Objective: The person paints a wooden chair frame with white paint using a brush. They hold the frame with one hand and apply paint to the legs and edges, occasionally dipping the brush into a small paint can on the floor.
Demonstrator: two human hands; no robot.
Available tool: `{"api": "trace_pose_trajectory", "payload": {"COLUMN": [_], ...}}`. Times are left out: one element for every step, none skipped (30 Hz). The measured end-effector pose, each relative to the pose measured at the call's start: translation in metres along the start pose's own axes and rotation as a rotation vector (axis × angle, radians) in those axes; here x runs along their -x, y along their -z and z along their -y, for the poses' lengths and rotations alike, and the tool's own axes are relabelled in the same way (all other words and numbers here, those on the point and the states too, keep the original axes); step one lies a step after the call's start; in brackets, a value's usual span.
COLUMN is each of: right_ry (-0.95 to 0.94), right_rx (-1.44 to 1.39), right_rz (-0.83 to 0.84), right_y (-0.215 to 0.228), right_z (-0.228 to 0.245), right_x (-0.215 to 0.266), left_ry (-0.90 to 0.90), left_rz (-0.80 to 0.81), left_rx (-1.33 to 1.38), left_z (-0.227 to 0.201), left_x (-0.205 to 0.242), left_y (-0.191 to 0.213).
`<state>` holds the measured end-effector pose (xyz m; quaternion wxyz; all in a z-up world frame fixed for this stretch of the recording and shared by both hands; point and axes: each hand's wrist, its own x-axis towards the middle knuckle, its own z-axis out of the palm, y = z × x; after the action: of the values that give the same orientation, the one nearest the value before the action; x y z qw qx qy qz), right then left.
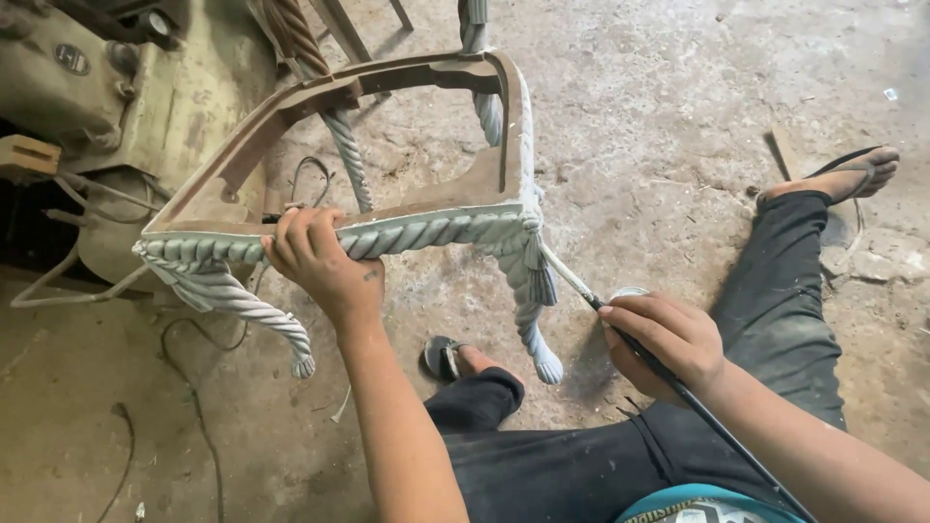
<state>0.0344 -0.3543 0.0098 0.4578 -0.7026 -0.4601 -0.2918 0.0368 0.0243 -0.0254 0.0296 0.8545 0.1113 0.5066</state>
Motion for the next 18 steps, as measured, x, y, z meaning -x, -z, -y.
{"api": "trace_pose_trajectory", "payload": {"right_ry": [-0.001, -0.003, -0.004, -0.004, -0.010, -0.016, -0.015, -0.014, -0.013, -0.011, -0.022, -0.033, -0.034, -0.009, 0.014, 0.011, 0.027, 0.043], "right_rx": [-0.001, 0.000, 0.001, 0.000, -0.003, -0.007, -0.010, -0.011, -0.011, -0.012, -0.005, 0.001, -0.001, -0.002, -0.002, -0.004, 0.004, 0.012], "right_rz": [0.002, 0.009, 0.016, 0.018, 0.027, 0.036, 0.038, 0.042, 0.044, 0.045, 0.059, 0.074, 0.076, 0.063, 0.050, 0.051, 0.048, 0.044], "right_y": [0.000, 0.000, 0.001, 0.002, 0.003, 0.004, 0.004, 0.005, 0.006, 0.008, 0.011, 0.014, 0.015, 0.016, 0.017, 0.017, 0.015, 0.014], "right_z": [0.001, 0.002, 0.003, 0.004, 0.004, 0.005, 0.005, 0.005, 0.005, 0.007, 0.009, 0.012, 0.013, 0.014, 0.015, 0.016, 0.016, 0.017], "right_x": [0.001, 0.003, 0.003, 0.004, 0.005, 0.006, 0.007, 0.009, 0.010, 0.009, 0.009, 0.010, 0.008, 0.006, 0.005, 0.003, 0.001, -0.002], "left_ry": [0.002, -0.006, -0.014, -0.012, -0.013, -0.014, -0.011, -0.015, -0.021, -0.019, -0.023, -0.027, -0.025, -0.029, -0.035, -0.034, -0.038, -0.043], "left_rz": [0.002, -0.005, -0.013, -0.013, -0.016, -0.019, -0.019, -0.017, -0.016, -0.017, -0.018, -0.019, -0.017, -0.022, -0.027, -0.024, -0.027, -0.030], "left_rx": [-0.001, -0.004, -0.007, -0.007, -0.004, -0.001, -0.003, -0.006, -0.008, -0.010, -0.013, -0.015, -0.017, -0.016, -0.013, -0.014, -0.016, -0.018], "left_z": [-0.002, -0.004, -0.007, -0.006, -0.005, -0.004, -0.006, -0.008, -0.011, -0.009, -0.008, -0.007, -0.007, -0.008, -0.009, -0.009, -0.009, -0.009], "left_x": [-0.002, -0.005, -0.008, -0.006, -0.005, -0.004, -0.005, -0.006, -0.009, -0.008, -0.007, -0.006, -0.007, -0.008, -0.009, -0.008, -0.008, -0.009], "left_y": [0.003, 0.005, 0.008, 0.006, 0.005, 0.003, 0.006, 0.009, 0.010, 0.009, 0.008, 0.007, 0.008, 0.008, 0.009, 0.010, 0.010, 0.010]}}
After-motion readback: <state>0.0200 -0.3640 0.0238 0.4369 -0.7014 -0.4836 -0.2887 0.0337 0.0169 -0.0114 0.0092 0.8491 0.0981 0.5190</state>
